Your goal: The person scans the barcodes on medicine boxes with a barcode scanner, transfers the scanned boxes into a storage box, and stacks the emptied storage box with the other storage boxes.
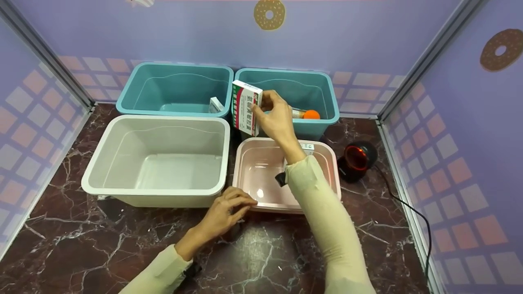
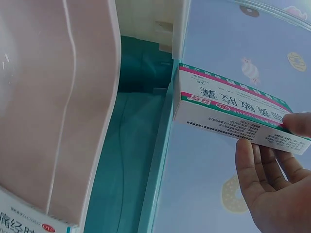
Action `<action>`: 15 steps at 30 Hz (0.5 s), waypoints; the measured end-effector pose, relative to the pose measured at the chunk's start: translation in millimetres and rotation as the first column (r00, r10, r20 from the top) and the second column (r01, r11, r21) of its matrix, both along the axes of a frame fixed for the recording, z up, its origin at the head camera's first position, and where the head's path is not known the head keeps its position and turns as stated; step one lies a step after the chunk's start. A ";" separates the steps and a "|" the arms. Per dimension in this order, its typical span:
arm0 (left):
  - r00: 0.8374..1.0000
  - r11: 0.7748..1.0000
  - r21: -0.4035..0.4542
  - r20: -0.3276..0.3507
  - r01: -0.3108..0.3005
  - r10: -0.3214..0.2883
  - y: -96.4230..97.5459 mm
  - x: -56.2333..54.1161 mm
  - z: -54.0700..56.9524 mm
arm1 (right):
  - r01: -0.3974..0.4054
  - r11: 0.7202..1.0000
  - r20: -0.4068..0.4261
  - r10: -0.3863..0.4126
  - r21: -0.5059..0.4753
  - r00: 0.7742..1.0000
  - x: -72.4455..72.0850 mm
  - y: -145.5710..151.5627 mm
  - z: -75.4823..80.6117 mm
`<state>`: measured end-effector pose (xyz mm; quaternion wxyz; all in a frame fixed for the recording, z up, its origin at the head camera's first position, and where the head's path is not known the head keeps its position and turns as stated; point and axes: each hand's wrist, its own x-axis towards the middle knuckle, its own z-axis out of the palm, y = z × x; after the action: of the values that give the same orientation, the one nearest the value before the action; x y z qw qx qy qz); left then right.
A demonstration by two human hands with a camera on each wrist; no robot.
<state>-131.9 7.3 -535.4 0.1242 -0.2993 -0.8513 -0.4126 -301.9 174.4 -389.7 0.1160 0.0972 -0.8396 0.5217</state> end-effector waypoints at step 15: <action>1.000 1.000 -0.014 0.023 -0.002 0.003 0.4 0.9 0.7 | 0.019 1.000 0.013 -0.019 0.022 1.000 -15.1 -16.4 -1.5</action>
<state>-131.0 7.8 -534.7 0.1127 -0.2943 -0.8559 -0.4101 -316.9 157.9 -391.2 0.1143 0.0871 -0.8468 0.5122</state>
